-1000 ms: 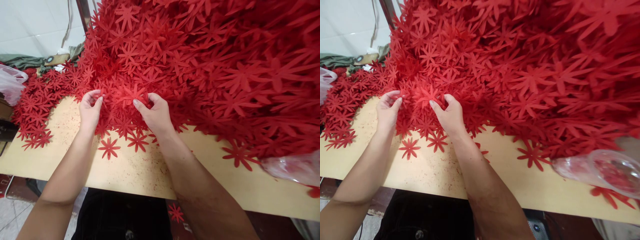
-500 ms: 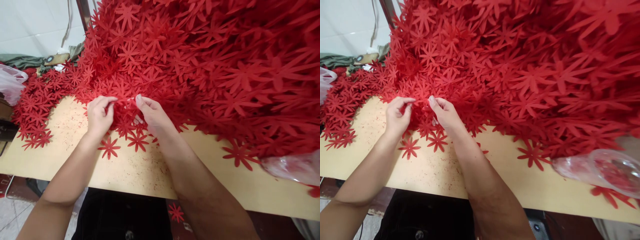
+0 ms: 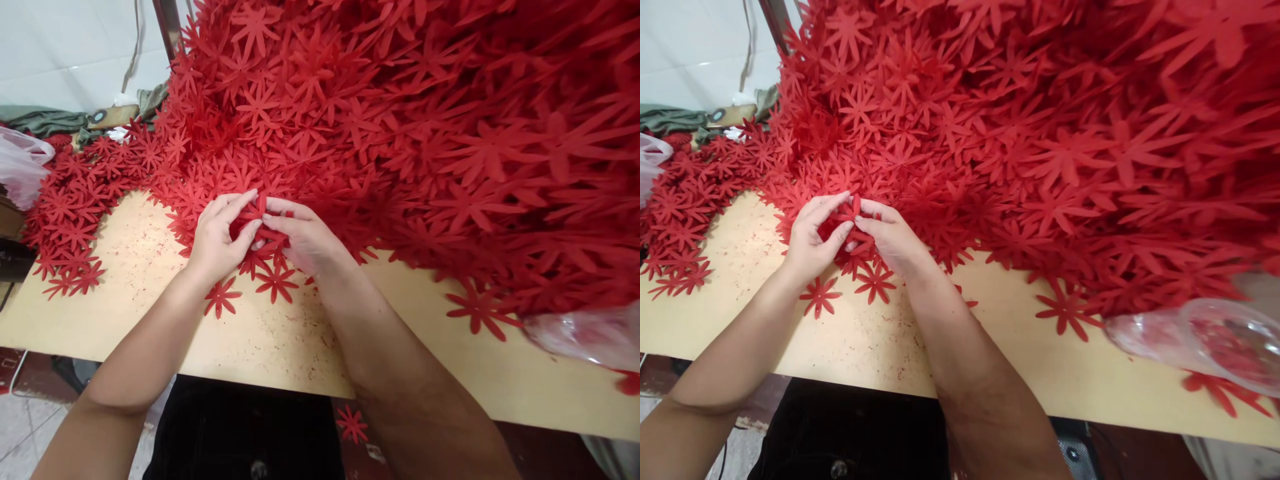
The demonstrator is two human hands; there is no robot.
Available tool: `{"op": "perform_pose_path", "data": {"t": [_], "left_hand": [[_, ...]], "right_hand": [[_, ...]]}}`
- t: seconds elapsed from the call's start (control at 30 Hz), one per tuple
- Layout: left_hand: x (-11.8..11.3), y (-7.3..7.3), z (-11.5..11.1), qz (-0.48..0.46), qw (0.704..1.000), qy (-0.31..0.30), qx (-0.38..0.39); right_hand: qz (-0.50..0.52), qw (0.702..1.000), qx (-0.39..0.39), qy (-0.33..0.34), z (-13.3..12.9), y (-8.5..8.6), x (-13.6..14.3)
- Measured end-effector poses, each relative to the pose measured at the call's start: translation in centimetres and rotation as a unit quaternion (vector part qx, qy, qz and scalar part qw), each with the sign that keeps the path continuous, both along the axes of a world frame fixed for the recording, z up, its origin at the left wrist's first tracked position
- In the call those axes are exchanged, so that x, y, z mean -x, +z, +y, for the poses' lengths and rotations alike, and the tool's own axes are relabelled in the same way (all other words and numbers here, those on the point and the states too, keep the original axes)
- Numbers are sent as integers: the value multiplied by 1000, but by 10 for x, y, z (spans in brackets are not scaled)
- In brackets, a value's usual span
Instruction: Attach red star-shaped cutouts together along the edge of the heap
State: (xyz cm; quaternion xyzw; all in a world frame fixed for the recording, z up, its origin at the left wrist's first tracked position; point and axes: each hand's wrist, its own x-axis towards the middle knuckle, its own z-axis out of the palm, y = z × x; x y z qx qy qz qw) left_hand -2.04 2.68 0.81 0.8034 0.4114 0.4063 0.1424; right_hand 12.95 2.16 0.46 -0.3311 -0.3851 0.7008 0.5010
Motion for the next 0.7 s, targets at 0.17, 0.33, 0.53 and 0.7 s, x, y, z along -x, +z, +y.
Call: {"op": "perform_pose_path", "data": {"t": [0.17,0.33,0.53,0.7], "left_hand": [[9,3,5,61,995,-74,34],[14,7,6,96,989,-101,39],[9,5,7,43,998,-52,15],[4,3,10,-158,981,11,113]], "right_hand": [[-21,1000,23,-4,-1,6,0],[-56,995,74,-33,-3,18,1],[-48,992,112,-26,-6,21,2],[-91,994,42,-33,-5,14,0]]}}
